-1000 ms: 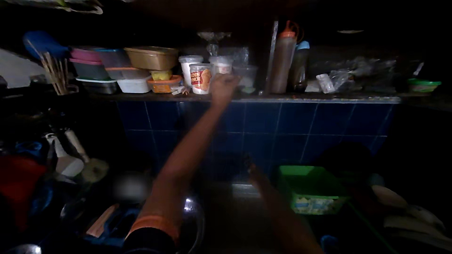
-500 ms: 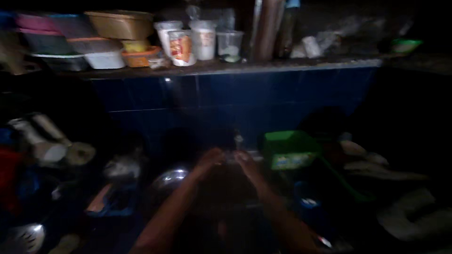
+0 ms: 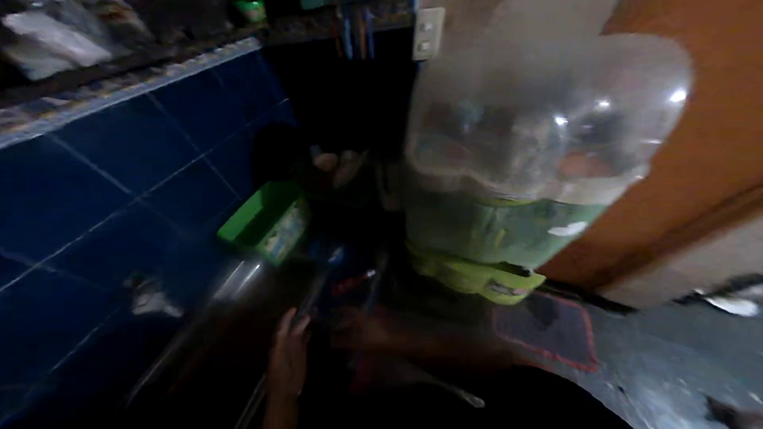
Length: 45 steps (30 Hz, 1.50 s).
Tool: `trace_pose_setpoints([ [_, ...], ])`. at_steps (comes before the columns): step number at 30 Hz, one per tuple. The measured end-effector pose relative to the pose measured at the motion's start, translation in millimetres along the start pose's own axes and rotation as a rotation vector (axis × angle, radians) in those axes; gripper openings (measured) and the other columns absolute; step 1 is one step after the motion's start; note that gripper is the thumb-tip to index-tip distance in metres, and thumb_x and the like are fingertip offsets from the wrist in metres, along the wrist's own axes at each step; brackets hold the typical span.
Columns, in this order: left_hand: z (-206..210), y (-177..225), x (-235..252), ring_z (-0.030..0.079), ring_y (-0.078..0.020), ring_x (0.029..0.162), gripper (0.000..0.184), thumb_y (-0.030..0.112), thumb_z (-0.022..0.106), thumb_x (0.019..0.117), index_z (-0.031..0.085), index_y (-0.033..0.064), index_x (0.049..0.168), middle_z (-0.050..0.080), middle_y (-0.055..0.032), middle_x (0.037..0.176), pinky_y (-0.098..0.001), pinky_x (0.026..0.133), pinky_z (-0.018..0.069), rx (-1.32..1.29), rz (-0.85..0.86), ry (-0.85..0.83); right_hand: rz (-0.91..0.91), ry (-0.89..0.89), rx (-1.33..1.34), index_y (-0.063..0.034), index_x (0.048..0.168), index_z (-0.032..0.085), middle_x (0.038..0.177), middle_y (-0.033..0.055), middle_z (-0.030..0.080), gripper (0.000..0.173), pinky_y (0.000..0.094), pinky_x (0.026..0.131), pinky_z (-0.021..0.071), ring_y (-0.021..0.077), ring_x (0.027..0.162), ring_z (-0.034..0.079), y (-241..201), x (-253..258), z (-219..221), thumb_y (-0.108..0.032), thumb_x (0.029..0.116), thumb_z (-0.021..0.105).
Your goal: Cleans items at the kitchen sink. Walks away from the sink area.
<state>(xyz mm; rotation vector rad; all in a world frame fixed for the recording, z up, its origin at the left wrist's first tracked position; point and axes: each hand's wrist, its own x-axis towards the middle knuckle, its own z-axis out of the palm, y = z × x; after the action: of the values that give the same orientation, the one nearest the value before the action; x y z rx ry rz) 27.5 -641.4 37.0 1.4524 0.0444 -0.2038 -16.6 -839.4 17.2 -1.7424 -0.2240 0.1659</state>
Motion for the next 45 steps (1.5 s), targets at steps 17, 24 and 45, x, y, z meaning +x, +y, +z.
trace_pose_setpoints([
  [17,84.1,-70.4,-75.8,0.065,-0.026,0.12,0.05,0.03,0.035,0.1095,0.036,-0.0005,0.149,0.064,-0.0188,0.134,-0.0429,0.103,0.0516,0.228,-0.339,-0.909,0.608,0.711,-0.262,-0.001,0.122,0.072,0.154,0.0194,0.048,0.04,0.052,0.12,0.0353,0.0369,0.143,0.044,26.9,-296.2,30.8,-0.033,0.1062,0.055],
  [24,127.6,-95.0,-120.9,0.065,-0.0274,0.121,0.045,0.029,0.032,0.11,0.04,0.0034,0.147,0.065,-0.0168,0.134,-0.0432,0.101,0.0538,0.237,-0.485,-1.14,0.998,0.908,-0.256,-0.0069,0.13,0.069,0.153,0.0199,0.048,0.043,0.0571,0.116,0.0384,0.0407,0.142,0.044,31.7,-441.4,38.3,-0.038,0.1062,0.052],
  [45,509.7,-179.4,-434.8,0.071,-0.0274,0.102,0.04,0.024,0.037,0.112,0.042,0.0008,0.144,0.07,-0.0196,0.116,-0.0406,0.089,0.0578,0.251,-0.597,-1.244,1.251,1.353,-0.089,0.0016,0.123,0.07,0.144,0.0264,0.056,0.039,0.0546,0.116,0.0389,0.0433,0.137,0.05,53.3,-855.9,14.6,-0.03,0.1044,0.059],
])
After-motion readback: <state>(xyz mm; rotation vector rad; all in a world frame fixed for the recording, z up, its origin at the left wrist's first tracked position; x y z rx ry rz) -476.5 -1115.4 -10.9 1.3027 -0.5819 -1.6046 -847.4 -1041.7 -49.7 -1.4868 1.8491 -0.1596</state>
